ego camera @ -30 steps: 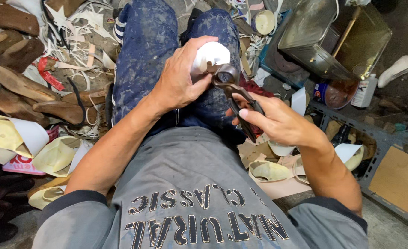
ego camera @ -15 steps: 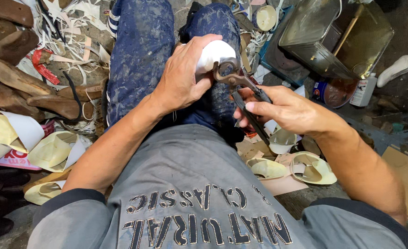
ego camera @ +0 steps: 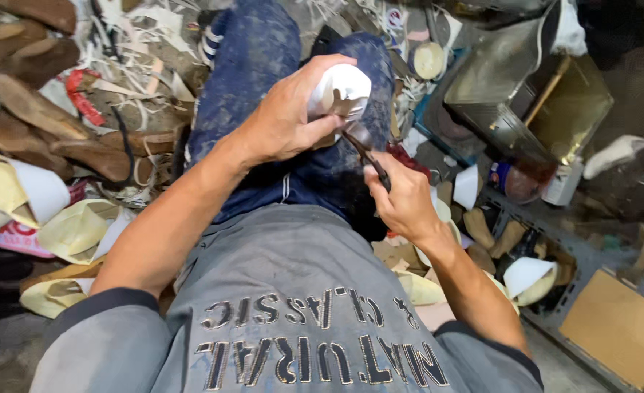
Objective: The person uses pliers and a hammer to work on the sole of a white shoe, repeatedly striking the pliers to adjust or remove parts of the shoe's sole. The person holds the shoe with one hand while manipulating the tools with the other.
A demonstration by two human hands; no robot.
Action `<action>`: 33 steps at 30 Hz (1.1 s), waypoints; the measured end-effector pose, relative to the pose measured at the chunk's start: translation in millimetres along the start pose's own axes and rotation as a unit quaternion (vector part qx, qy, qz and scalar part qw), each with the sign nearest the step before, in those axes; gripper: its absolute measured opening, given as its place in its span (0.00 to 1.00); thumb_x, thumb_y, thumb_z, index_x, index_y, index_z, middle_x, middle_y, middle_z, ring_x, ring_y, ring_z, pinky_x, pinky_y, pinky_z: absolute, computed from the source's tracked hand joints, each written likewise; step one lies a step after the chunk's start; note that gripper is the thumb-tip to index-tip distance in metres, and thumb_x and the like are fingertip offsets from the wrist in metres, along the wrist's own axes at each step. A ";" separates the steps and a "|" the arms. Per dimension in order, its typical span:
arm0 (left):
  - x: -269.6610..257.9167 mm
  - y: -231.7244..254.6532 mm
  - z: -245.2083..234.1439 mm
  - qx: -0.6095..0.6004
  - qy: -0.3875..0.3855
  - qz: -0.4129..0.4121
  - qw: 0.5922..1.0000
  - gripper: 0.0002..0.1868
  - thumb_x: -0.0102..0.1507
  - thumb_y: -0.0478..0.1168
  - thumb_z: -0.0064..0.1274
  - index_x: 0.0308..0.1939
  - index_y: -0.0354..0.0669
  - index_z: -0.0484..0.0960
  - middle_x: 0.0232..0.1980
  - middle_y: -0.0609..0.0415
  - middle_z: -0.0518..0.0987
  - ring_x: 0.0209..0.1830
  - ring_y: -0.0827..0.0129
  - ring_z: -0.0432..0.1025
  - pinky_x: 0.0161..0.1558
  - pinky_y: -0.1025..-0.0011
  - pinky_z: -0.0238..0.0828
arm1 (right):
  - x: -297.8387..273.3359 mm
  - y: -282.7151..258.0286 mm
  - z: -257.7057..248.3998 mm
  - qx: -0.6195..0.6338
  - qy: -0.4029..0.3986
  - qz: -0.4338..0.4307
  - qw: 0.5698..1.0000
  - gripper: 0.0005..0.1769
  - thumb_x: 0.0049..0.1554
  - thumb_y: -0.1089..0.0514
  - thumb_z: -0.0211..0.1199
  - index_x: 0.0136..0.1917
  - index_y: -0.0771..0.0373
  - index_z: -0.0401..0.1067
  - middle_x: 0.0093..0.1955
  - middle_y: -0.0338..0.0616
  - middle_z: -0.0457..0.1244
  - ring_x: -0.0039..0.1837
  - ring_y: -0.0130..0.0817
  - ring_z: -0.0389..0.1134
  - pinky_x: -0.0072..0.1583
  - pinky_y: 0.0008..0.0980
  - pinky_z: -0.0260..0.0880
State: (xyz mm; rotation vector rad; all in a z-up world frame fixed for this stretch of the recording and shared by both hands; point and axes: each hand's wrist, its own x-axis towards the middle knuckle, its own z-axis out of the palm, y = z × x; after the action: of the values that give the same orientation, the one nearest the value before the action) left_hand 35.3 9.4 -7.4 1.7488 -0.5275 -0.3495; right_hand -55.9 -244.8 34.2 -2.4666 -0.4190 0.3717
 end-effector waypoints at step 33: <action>5.0 29.6 24.7 -0.028 0.034 -0.004 0.999 0.27 0.71 0.50 0.24 0.70 0.44 0.62 0.65 0.43 0.72 0.58 0.51 0.68 0.57 0.60 0.58 | 41.0 -42.0 -109.5 0.416 -0.287 0.365 0.782 0.16 0.63 0.55 0.52 0.60 0.67 0.62 0.53 0.56 0.69 0.51 0.45 0.75 0.56 0.40 0.80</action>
State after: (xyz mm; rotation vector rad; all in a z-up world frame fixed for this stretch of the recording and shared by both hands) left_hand 22.5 -19.2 15.6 1.7034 -0.4592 -0.3063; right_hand 11.7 -253.6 138.1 -1.4816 0.4483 1.3200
